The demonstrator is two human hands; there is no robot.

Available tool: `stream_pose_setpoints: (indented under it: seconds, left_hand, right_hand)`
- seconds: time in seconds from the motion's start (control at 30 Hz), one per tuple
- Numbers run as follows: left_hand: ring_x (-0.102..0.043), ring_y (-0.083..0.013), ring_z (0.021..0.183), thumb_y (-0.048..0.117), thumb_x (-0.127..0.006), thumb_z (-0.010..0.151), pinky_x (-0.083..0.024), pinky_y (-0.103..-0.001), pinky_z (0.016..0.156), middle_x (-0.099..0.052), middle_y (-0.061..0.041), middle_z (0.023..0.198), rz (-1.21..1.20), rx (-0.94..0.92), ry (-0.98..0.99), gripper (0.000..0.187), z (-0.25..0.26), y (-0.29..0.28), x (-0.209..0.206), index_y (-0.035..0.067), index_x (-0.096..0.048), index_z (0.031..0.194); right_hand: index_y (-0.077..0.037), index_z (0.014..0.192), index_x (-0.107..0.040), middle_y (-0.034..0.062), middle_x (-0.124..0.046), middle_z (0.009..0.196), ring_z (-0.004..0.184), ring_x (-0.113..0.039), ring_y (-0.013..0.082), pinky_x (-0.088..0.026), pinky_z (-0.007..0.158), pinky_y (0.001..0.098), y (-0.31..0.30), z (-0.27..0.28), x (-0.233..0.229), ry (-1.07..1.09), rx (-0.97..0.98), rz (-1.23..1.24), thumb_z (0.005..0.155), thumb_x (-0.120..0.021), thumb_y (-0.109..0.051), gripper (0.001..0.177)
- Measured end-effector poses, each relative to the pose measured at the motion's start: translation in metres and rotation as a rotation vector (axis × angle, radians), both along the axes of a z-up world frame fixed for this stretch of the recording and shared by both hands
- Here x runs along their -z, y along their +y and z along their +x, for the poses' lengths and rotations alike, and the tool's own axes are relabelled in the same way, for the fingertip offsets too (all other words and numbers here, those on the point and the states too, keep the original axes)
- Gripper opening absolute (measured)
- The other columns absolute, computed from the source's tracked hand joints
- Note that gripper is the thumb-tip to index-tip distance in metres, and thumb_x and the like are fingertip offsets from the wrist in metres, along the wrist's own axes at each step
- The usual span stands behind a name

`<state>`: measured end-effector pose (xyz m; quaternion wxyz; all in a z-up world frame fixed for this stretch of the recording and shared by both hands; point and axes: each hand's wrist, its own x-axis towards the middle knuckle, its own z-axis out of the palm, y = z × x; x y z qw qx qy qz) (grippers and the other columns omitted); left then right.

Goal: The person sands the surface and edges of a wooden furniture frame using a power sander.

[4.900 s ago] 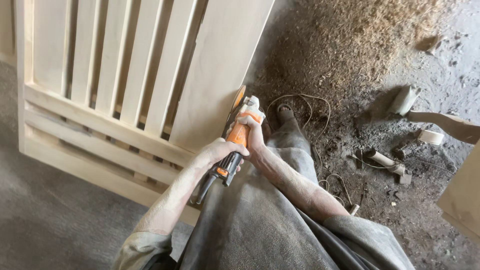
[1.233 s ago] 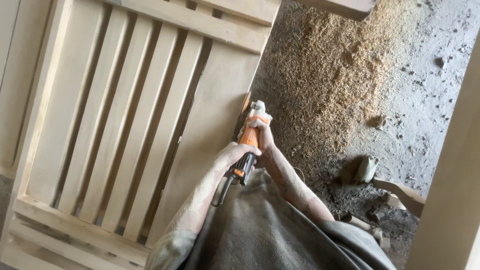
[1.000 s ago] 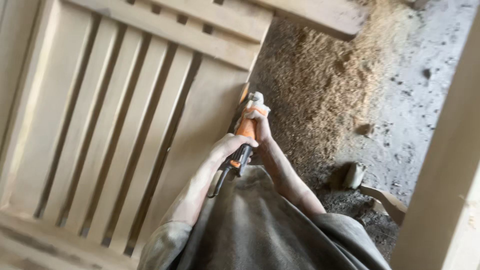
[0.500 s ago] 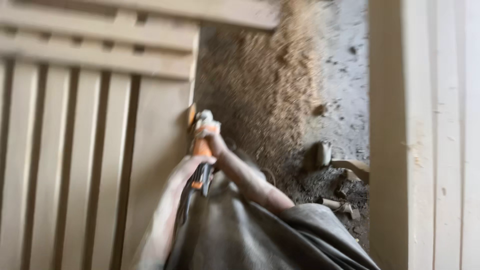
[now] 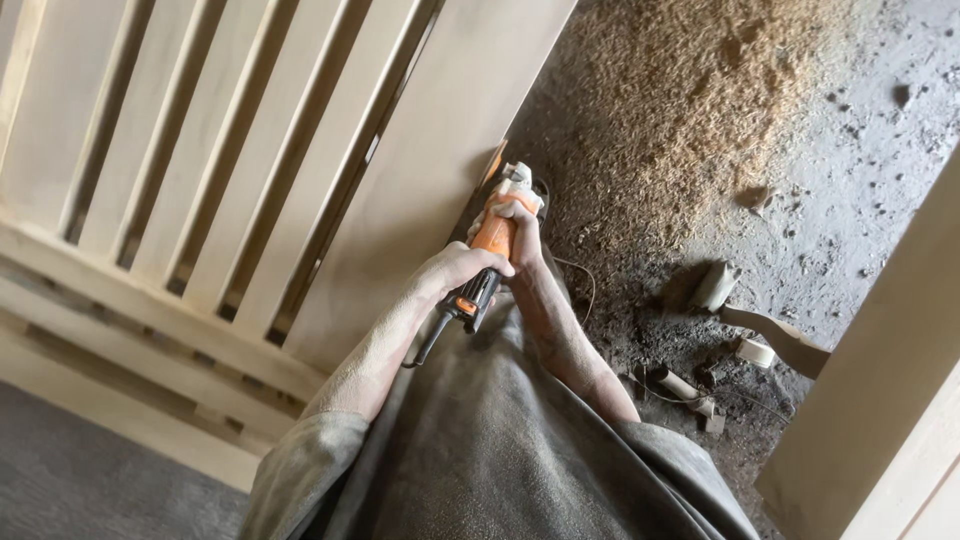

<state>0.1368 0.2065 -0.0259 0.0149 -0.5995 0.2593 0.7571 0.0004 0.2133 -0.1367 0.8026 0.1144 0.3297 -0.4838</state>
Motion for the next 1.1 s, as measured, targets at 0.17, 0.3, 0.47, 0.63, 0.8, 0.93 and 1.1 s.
stream_pose_setpoints:
  seconds: [0.17,0.3,0.47,0.63,0.8,0.93,1.1]
  left_hand:
    - [-0.068,-0.0178,0.049,0.026,-0.083,0.070,-0.056,-0.031,0.046,-0.073,-0.012,0.066,-0.024,-0.001,0.001,0.033,0.034,0.055,-0.004,-0.004,-0.075,0.081]
    - [-0.069,-0.0193,0.050,0.025,-0.084,0.068,-0.058,-0.031,0.048,-0.073,-0.013,0.067,0.001,-0.007,-0.026,0.033,0.059,0.091,-0.014,-0.004,-0.075,0.081]
    - [-0.069,-0.0207,0.050,0.026,-0.085,0.068,-0.058,-0.032,0.048,-0.072,-0.013,0.066,0.024,0.005,-0.071,0.035,0.076,0.115,-0.026,-0.005,-0.074,0.080]
    - [-0.070,-0.0228,0.049,0.027,-0.085,0.067,-0.057,-0.035,0.046,-0.073,-0.014,0.066,-0.008,-0.028,-0.046,0.035,0.071,0.104,-0.033,-0.005,-0.074,0.077]
    - [-0.072,-0.0258,0.050,0.023,-0.086,0.063,-0.061,-0.036,0.048,-0.075,-0.016,0.068,-0.115,-0.042,0.076,0.033,0.058,0.073,-0.016,-0.006,-0.075,0.076]
    - [-0.072,-0.0256,0.053,0.023,-0.083,0.067,-0.061,-0.038,0.048,-0.074,-0.016,0.070,0.024,-0.050,0.039,0.033,0.061,0.072,-0.020,-0.005,-0.072,0.079]
    - [-0.070,-0.0209,0.051,0.027,-0.083,0.068,-0.058,-0.034,0.046,-0.075,-0.014,0.072,-0.037,-0.008,0.042,0.034,0.079,0.108,-0.034,-0.003,-0.076,0.083]
  right_hand:
    - [-0.006,0.107,-0.053,0.0108,-0.059,0.087,0.075,-0.063,0.0262,-0.056,0.070,0.0435,0.055,0.037,-0.016,-0.023,-0.006,0.081,0.077,-0.061,-0.018,0.033]
    - [-0.002,0.108,-0.053,0.0129,-0.059,0.087,0.076,-0.062,0.0273,-0.056,0.071,0.0415,0.087,0.062,-0.022,0.002,-0.004,0.124,0.075,-0.061,-0.019,0.038]
    - [0.001,0.109,-0.052,0.0135,-0.058,0.085,0.074,-0.061,0.0272,-0.056,0.071,0.0401,0.114,0.081,-0.034,-0.008,-0.021,0.188,0.075,-0.062,-0.019,0.041]
    - [0.001,0.114,-0.054,0.0142,-0.061,0.085,0.071,-0.062,0.0274,-0.056,0.067,0.0406,0.098,0.070,-0.042,0.322,-0.062,-0.055,0.074,-0.064,-0.019,0.046]
    - [-0.002,0.118,-0.053,0.0155,-0.064,0.087,0.074,-0.066,0.0298,-0.057,0.067,0.0414,0.063,0.047,-0.018,0.313,-0.082,-0.153,0.075,-0.061,-0.025,0.049]
    - [-0.004,0.119,-0.053,0.0146,-0.062,0.088,0.077,-0.064,0.0285,-0.056,0.069,0.0400,0.073,0.051,-0.022,0.287,-0.062,-0.133,0.078,-0.062,-0.025,0.048]
    - [0.001,0.115,-0.051,0.0154,-0.060,0.084,0.075,-0.063,0.0282,-0.058,0.073,0.0410,0.108,0.073,-0.043,0.193,-0.064,-0.042,0.077,-0.062,-0.020,0.045]
